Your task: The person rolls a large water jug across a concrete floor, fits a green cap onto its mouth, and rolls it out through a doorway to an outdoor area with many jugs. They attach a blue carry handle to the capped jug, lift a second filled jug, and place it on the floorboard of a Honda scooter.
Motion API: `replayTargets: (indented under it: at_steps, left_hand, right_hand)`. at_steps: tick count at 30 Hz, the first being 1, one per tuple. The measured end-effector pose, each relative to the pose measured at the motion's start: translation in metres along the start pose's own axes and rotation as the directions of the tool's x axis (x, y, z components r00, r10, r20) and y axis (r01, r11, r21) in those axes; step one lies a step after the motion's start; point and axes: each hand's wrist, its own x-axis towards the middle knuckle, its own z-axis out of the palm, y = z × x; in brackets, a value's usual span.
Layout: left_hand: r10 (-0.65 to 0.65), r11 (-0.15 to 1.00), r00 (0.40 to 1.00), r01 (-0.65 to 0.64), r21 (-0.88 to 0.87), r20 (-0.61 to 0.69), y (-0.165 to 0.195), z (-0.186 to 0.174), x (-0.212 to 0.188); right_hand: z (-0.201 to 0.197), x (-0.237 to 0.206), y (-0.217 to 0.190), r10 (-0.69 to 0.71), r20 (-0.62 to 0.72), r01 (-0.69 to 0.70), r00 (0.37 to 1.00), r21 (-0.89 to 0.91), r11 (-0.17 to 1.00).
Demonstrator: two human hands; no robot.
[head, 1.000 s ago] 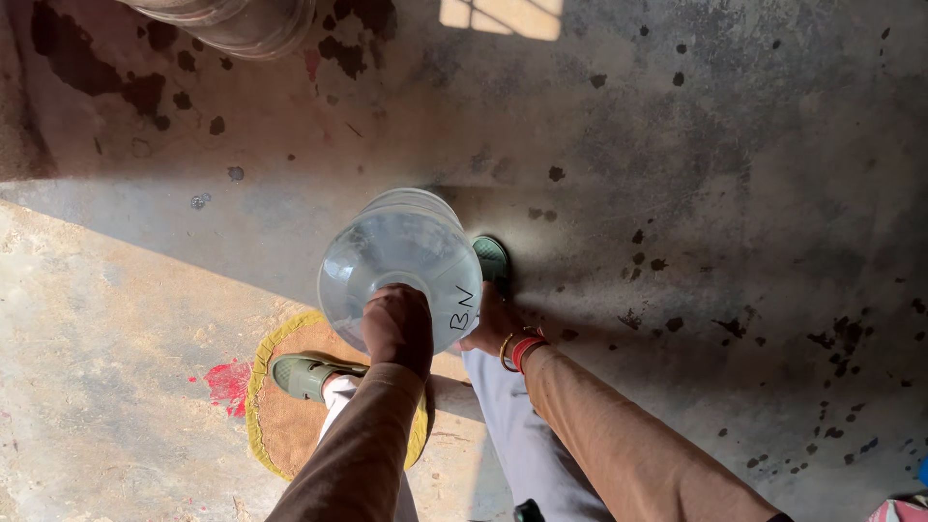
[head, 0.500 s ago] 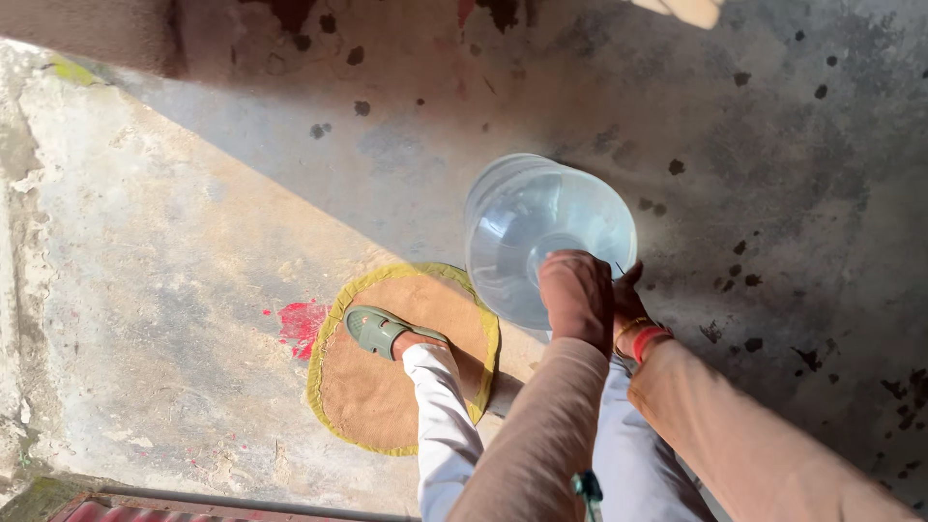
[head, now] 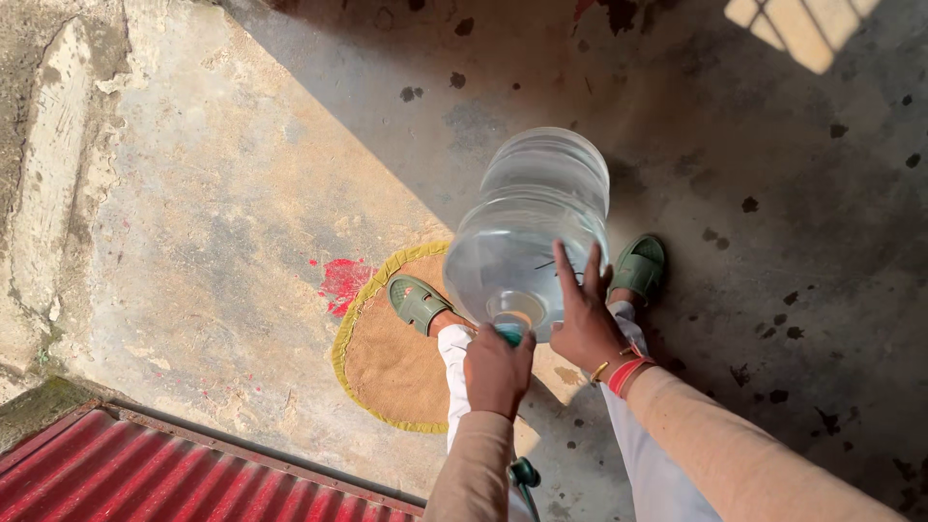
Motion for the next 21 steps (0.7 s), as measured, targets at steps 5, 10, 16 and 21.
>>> replayTargets:
  at_steps: [5,10,16,21]
  left_hand:
    - [-0.227,0.102,0.825,0.548,-0.83,0.517,-0.06,0.004,-0.005]
    - [-0.09,-0.64,0.874,0.316,-0.7,0.478,-0.039,0.036,-0.031]
    - [0.275,-0.74,0.931,0.364,-0.565,0.24,0.007,0.014,-0.018]
    - [0.241,-0.776,0.944,0.328,-0.539,0.226,0.012,-0.046,0.012]
  right_hand:
    - [0.024,0.03,-0.057,-0.506,0.189,0.458,0.842,0.248,0.854]
    - [0.062,0.039,-0.073,-0.64,0.2,0.642,0.742,0.065,0.764]
    - [0.073,0.016,-0.057,-0.522,0.312,0.545,0.794,0.016,0.838]
    - [0.077,0.037,-0.101,-0.571,0.241,0.581,0.785,0.038,0.813]
